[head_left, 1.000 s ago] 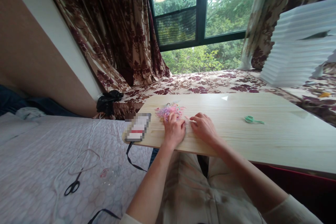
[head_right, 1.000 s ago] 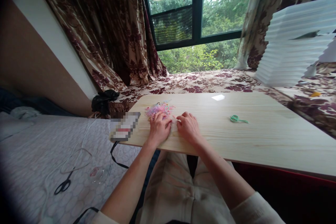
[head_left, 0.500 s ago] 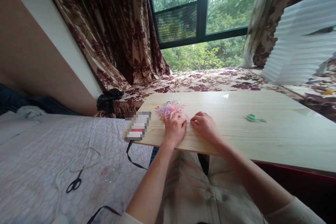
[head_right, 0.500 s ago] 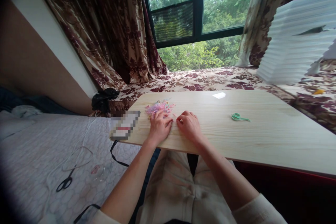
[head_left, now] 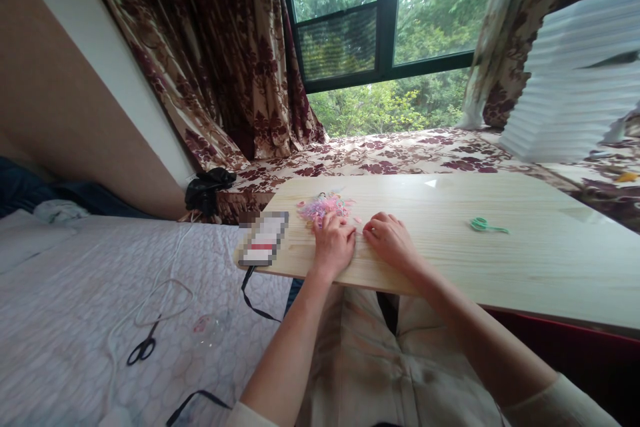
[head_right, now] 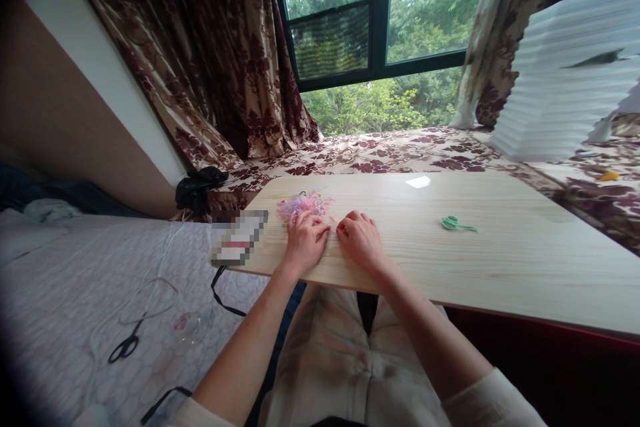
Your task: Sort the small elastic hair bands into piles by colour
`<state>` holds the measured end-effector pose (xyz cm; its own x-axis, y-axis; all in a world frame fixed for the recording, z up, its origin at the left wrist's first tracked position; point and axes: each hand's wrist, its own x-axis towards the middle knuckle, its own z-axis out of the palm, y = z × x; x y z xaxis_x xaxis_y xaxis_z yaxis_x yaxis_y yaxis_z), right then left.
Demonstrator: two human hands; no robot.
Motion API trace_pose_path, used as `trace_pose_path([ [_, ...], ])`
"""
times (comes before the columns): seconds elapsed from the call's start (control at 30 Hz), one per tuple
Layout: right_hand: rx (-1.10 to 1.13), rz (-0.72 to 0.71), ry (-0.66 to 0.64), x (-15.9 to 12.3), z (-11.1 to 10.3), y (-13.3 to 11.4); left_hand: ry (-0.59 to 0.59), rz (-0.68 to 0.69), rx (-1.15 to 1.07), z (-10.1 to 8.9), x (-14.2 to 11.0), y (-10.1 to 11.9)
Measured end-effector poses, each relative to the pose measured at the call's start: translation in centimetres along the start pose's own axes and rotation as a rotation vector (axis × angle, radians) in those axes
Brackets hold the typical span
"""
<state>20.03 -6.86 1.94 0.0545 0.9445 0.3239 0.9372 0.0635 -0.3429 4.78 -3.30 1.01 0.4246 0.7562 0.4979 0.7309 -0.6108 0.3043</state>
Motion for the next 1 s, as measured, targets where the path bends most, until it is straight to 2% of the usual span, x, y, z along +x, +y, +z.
trace_pose_path([
  [0.27, -0.013, 0.026, 0.026, -0.2, -0.1, 0.5, -0.012, -0.009, -0.002, -0.1, 0.0, 0.1],
  [0.5, -0.066, 0.151, 0.109, -0.3, -0.4, 1.7, -0.020, -0.015, 0.022, -0.2, 0.0, 0.2],
  [0.63, -0.040, 0.107, 0.158, -0.1, 0.0, 2.2, -0.033, 0.008, 0.045, -0.2, 0.0, 0.2],
  [0.77, 0.062, -0.032, 0.206, 0.0, 0.4, 2.3, -0.041, 0.034, 0.041, -0.3, 0.0, 0.2],
  [0.87, 0.065, -0.128, 0.179, -0.1, 0.3, 1.9, -0.042, 0.038, 0.030, -0.4, 0.1, 0.2],
  [1.0, -0.011, -0.155, 0.115, -0.1, 0.0, 1.2, -0.040, 0.042, 0.020, -0.4, 0.0, 0.2],
])
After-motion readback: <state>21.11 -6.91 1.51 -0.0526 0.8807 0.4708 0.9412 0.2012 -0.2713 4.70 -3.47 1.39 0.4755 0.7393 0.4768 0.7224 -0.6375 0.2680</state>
